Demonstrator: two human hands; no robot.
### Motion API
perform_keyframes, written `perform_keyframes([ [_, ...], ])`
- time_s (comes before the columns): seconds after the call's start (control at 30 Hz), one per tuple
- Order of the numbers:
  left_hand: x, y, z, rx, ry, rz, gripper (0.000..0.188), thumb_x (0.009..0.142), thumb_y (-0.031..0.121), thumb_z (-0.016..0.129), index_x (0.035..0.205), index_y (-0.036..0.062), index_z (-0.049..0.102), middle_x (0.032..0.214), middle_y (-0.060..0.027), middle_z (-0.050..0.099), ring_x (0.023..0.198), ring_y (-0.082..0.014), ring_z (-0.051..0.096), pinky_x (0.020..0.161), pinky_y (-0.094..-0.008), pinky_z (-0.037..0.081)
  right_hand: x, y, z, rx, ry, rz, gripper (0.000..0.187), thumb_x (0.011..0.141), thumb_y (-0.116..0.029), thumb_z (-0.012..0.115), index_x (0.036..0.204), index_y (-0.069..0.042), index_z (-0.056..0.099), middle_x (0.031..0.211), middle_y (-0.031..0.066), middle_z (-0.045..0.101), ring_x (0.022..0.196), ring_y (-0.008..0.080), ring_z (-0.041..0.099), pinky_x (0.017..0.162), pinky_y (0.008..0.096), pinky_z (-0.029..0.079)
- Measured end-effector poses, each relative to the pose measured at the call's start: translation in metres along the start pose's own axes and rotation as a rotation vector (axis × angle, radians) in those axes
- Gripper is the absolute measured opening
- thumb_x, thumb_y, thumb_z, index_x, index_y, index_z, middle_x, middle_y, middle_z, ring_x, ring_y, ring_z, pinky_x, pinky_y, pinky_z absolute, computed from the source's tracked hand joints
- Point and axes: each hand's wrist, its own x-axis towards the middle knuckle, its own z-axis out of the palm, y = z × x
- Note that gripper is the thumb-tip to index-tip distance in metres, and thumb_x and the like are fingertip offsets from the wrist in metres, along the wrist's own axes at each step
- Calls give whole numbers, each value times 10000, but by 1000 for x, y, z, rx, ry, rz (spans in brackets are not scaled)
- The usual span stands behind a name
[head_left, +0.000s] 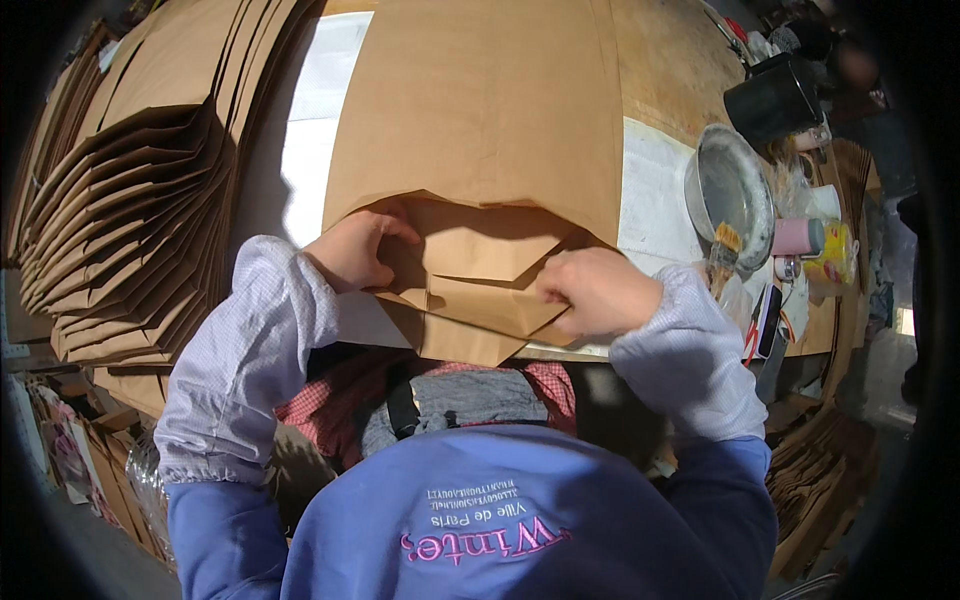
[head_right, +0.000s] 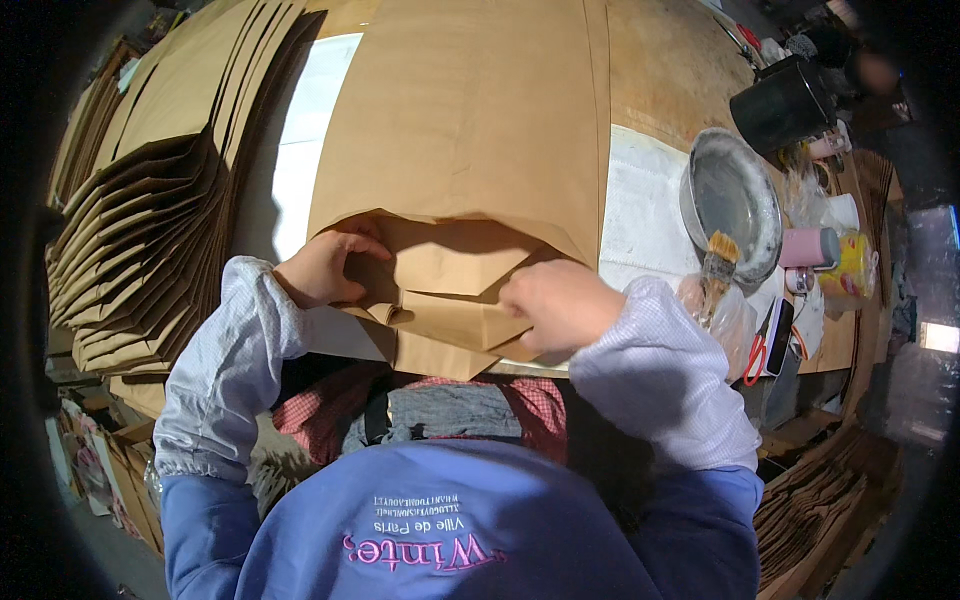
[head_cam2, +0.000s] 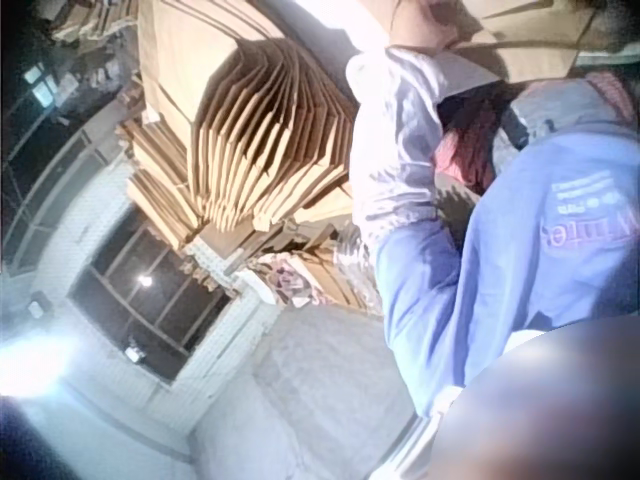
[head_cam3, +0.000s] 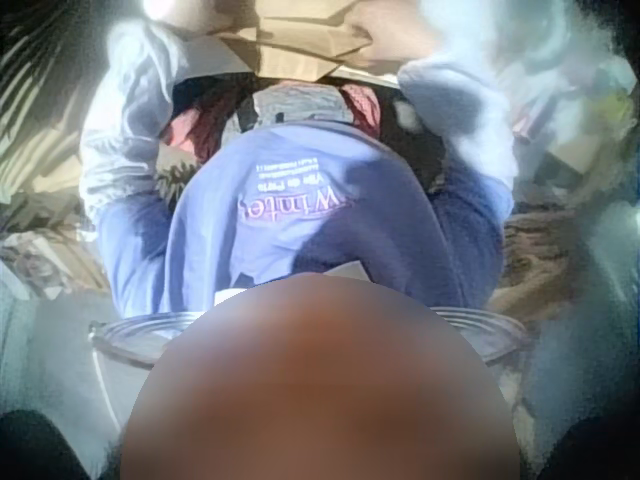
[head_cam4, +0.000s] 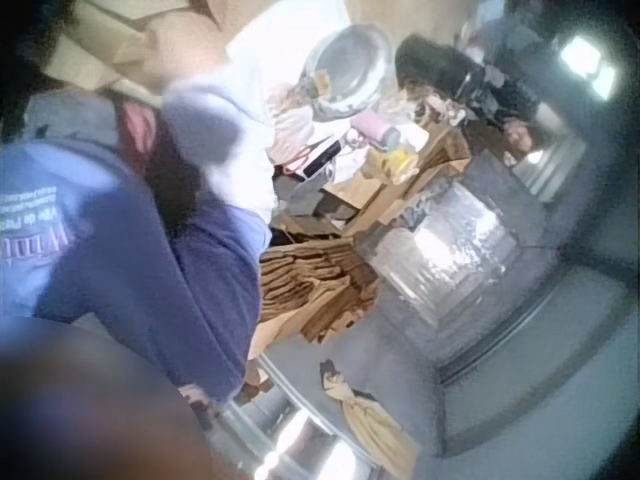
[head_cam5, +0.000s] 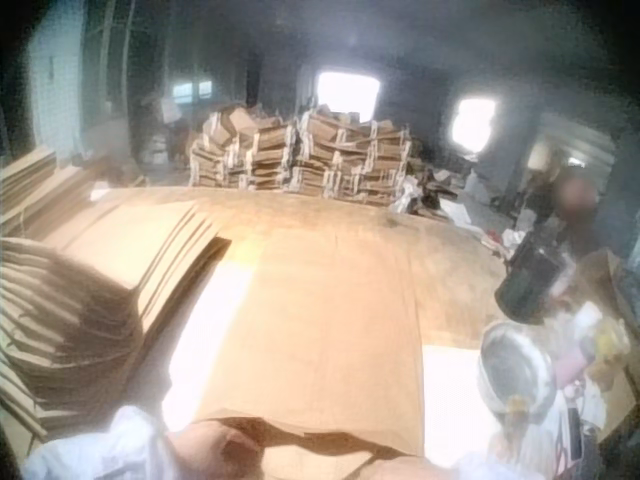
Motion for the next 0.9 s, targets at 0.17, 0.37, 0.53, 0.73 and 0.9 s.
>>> perform_keyframes([
  [0.17,-1,8,-3,198,-13,140,458,675,88,770,1117,15,672,1093,-153,649,1043,-325,622,926,-367,491,14,5,-3,111,255,142,131,770,-162,681,753,-35,709,765,177,686,778,377,664,732,478,520],
  [0.37,13,6,33,184,367,-120,239,777,138,726,969,13,660,910,-209,667,908,-390,634,802,-427,500,39,3,11,-115,401,272,163,785,-166,714,832,-21,656,806,199,664,808,383,650,710,461,515],
  [0.53,10,3,26,214,276,-95,327,799,272,732,948,-8,653,865,-233,653,904,-406,624,807,-450,491,-60,9,26,-50,833,101,210,799,-63,604,997,-38,671,799,121,590,735,330,608,653,433,494],
  [0.73,-5,31,27,541,98,-144,898,636,489,855,1273,-14,470,1209,-205,557,1061,-378,587,914,-437,493,-193,52,38,-339,624,517,372,794,4,537,1126,-80,681,830,142,551,762,324,582,652,428,483],
  [0.9,-11,31,40,632,126,-116,959,603,410,880,1331,-30,439,1309,-202,479,1135,-372,547,967,-427,469,-211,85,19,-36,1099,644,183,795,-71,760,944,-12,672,865,71,611,753,177,596,661,300,474],
])
